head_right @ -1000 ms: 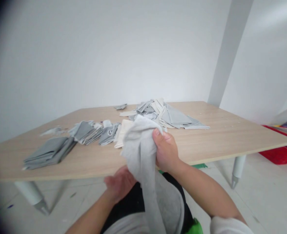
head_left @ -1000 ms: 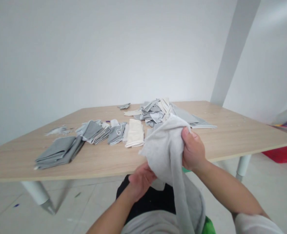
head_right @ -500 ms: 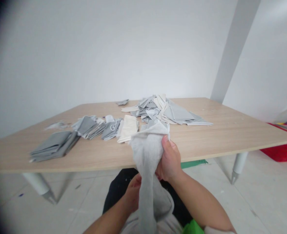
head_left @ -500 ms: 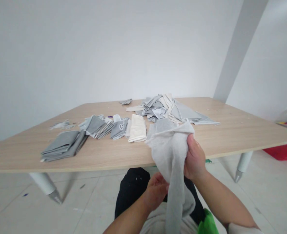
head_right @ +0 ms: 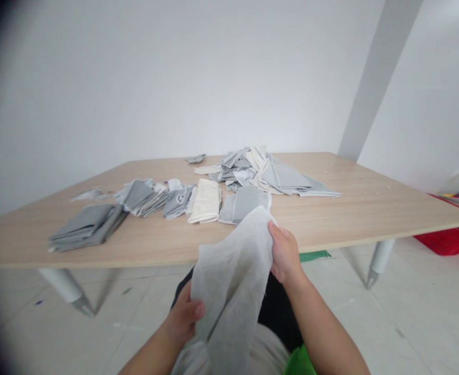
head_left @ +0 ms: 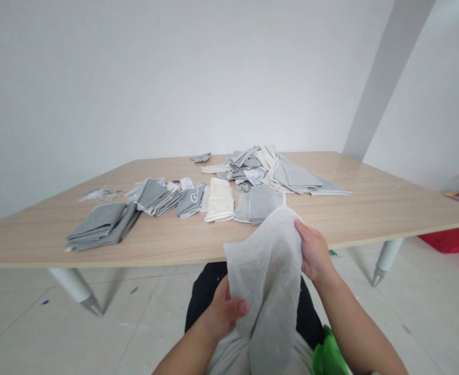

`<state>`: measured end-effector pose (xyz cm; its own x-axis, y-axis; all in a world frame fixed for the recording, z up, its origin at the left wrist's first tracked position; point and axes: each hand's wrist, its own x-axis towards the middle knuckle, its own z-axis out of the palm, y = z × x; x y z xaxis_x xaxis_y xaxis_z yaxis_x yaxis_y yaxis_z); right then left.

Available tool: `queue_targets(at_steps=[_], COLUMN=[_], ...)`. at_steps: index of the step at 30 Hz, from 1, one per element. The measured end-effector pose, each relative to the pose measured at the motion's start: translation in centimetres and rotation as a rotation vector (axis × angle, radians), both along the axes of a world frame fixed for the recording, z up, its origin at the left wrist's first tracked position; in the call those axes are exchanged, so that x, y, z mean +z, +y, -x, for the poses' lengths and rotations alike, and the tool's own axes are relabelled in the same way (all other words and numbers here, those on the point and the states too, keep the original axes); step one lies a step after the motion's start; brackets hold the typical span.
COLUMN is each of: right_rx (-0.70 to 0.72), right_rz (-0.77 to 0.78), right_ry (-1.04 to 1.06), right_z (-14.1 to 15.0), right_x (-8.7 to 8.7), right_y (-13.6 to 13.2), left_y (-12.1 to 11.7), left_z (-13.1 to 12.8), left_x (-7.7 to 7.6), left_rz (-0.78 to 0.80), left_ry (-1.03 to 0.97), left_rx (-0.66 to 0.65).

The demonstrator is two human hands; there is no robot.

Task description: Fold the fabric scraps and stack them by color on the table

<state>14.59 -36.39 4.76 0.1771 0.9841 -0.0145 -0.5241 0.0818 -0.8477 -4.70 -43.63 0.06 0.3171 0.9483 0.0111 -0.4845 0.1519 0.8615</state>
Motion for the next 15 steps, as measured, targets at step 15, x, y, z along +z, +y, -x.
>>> queue_targets(at_steps=[15], right_rx=[0.101], right_rz=[-0.106], right_ry=[0.142], right_z=[0.0], right_x=[-1.6], right_y=[-2.3], left_y=[2.0], left_z=[0.3], left_x=[1.8], left_rz=[-0.198], left_ry=[0.198], left_rx=[0.321])
